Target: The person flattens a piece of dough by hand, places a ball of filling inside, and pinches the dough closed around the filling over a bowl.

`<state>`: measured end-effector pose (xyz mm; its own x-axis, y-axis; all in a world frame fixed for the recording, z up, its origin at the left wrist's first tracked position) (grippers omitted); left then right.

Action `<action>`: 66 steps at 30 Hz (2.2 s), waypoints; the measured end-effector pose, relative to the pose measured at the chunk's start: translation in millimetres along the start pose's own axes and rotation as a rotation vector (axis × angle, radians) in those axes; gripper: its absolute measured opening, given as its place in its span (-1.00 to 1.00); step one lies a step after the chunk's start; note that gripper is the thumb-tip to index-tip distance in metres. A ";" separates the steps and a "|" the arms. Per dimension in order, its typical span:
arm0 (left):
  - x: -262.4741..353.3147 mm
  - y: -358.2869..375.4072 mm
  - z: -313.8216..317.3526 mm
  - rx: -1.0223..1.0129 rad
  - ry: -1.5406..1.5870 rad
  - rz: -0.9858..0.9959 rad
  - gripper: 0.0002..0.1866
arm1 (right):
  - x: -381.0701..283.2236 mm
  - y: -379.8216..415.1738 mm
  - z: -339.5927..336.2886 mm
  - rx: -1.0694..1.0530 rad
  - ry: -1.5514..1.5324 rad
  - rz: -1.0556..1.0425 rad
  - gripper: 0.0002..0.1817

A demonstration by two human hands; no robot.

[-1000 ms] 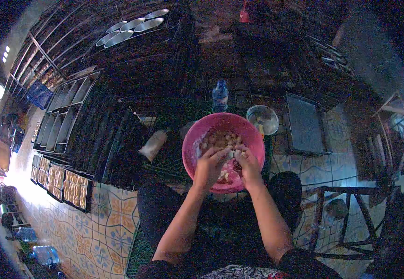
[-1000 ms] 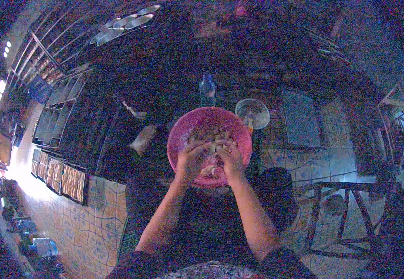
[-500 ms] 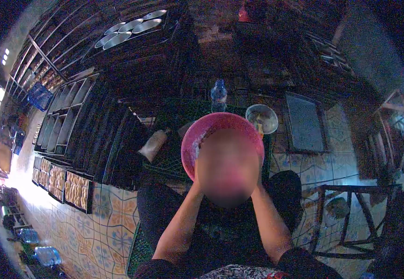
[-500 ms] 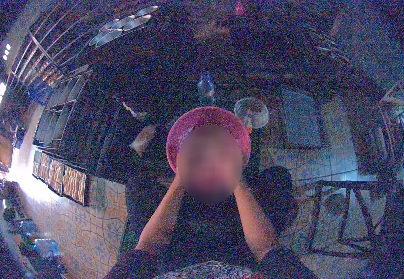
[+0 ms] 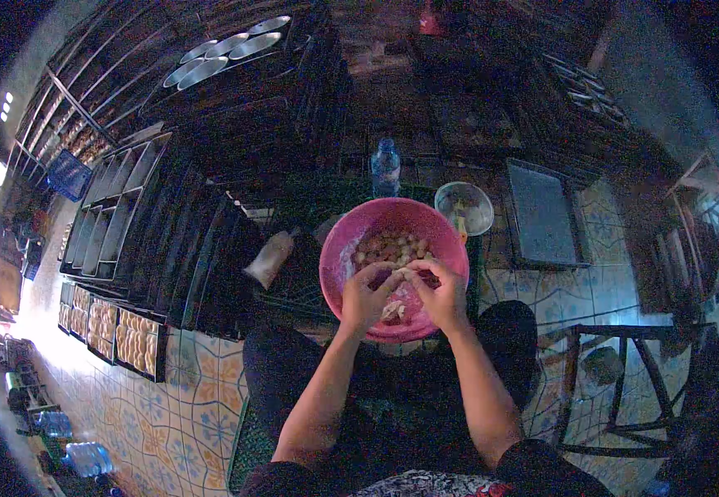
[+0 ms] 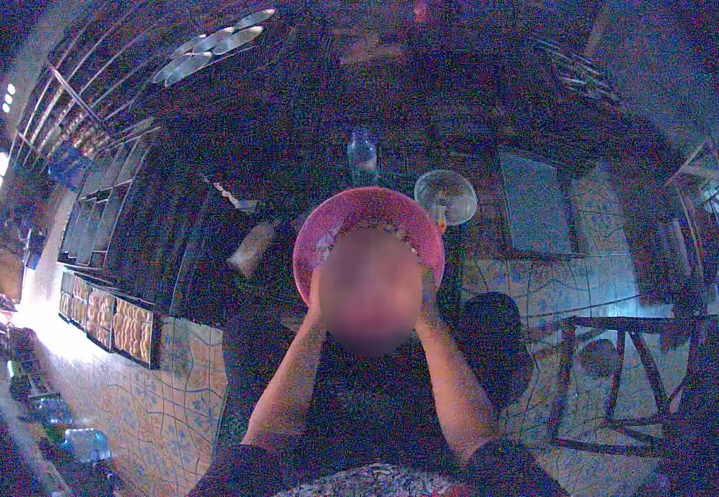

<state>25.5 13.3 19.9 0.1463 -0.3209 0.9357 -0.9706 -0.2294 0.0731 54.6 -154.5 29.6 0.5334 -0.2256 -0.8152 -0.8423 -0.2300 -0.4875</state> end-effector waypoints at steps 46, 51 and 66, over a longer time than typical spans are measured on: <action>-23.2 3.8 15.7 -0.146 0.499 -0.401 -0.70 | -4.3 10.8 18.1 -0.010 0.269 -0.203 -0.64; -26.0 3.2 7.7 -0.089 0.739 -0.371 -0.70 | -11.1 1.9 13.9 -0.113 -0.003 -0.096 -0.58; -29.0 -0.3 12.5 -0.128 0.336 -0.231 -0.76 | 1.0 6.7 8.5 -0.129 0.299 -0.285 -0.60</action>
<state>23.9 11.2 -11.6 0.3131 0.0474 0.9485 -0.9386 -0.1372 0.3167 48.8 -148.2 22.9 0.7585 -0.3956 -0.5178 -0.6513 -0.4347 -0.6220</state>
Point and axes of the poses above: each hand's wrist, its own y-axis away from the middle knuckle, its own z-axis out of the palm, x = y × z, the point moved 2 cm from there along -y, towards the middle knuckle, and after that the axes turned 10 degrees about -z, right-handed, at the moved point
